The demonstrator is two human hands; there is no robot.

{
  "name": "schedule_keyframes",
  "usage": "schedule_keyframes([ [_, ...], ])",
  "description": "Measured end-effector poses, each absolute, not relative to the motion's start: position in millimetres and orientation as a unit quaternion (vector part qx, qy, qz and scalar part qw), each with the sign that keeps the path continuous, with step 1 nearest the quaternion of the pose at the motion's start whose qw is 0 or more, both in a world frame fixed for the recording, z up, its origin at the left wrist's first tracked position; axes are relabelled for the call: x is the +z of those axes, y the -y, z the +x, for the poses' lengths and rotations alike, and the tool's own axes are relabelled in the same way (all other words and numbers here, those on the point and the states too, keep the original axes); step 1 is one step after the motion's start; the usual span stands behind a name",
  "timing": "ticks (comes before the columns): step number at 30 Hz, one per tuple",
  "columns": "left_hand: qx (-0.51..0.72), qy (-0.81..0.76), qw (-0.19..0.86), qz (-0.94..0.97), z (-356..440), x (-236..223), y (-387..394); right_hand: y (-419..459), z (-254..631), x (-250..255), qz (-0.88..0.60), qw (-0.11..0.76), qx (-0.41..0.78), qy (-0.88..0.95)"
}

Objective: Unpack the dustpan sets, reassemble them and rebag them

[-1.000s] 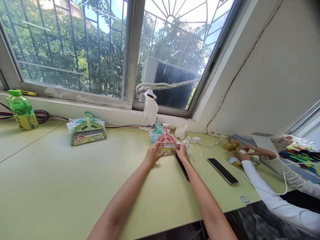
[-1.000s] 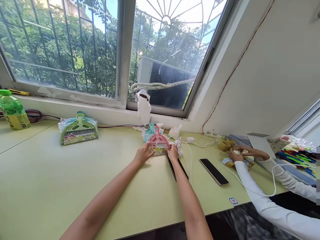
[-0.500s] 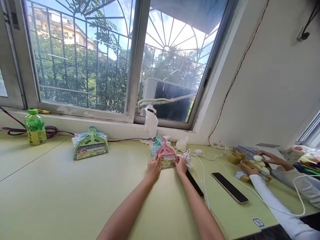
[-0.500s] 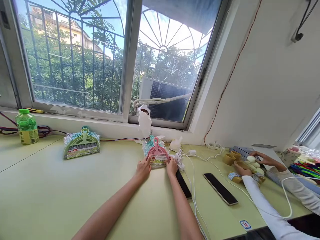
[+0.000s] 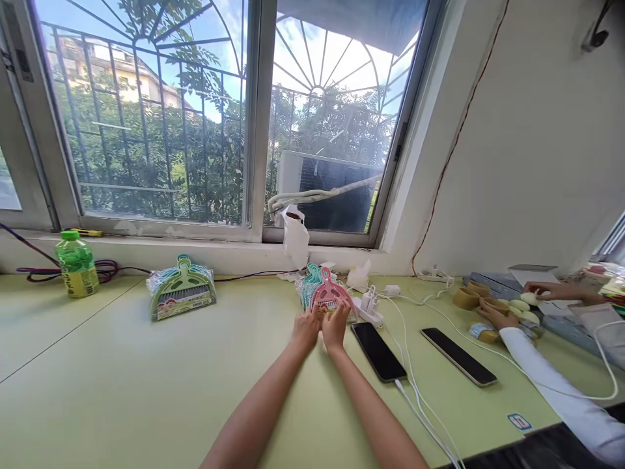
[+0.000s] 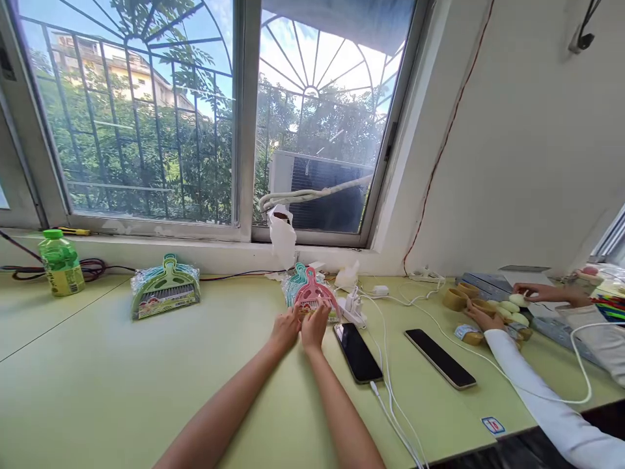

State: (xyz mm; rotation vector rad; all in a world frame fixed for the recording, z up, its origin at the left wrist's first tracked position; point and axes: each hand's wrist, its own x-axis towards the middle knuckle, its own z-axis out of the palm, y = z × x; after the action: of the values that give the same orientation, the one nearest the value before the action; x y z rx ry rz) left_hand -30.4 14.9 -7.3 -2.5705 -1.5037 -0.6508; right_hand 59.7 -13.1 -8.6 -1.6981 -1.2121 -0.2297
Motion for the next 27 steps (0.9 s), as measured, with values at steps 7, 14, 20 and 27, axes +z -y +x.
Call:
schedule_keyframes([
  [7,-0.211,0.488,0.088,-0.843,-31.7,-10.6,-10.1,30.2,94.8,-5.3,-0.786,0.335,0.018,0.518],
  [14,-0.201,0.481,0.097,-0.848,-32.7,-10.8,-9.8,26.5,93.8,-8.6,-0.766,0.331,-0.054,0.548],
  [20,-0.200,0.473,0.094,-0.853,-32.1,-9.0,-11.0,25.1,104.2,-10.0,-0.771,0.320,-0.078,0.546],
  [27,-0.173,0.445,0.091,-0.874,-36.7,-6.6,-10.0,24.2,108.8,-8.6,-0.771,0.310,-0.079,0.551],
])
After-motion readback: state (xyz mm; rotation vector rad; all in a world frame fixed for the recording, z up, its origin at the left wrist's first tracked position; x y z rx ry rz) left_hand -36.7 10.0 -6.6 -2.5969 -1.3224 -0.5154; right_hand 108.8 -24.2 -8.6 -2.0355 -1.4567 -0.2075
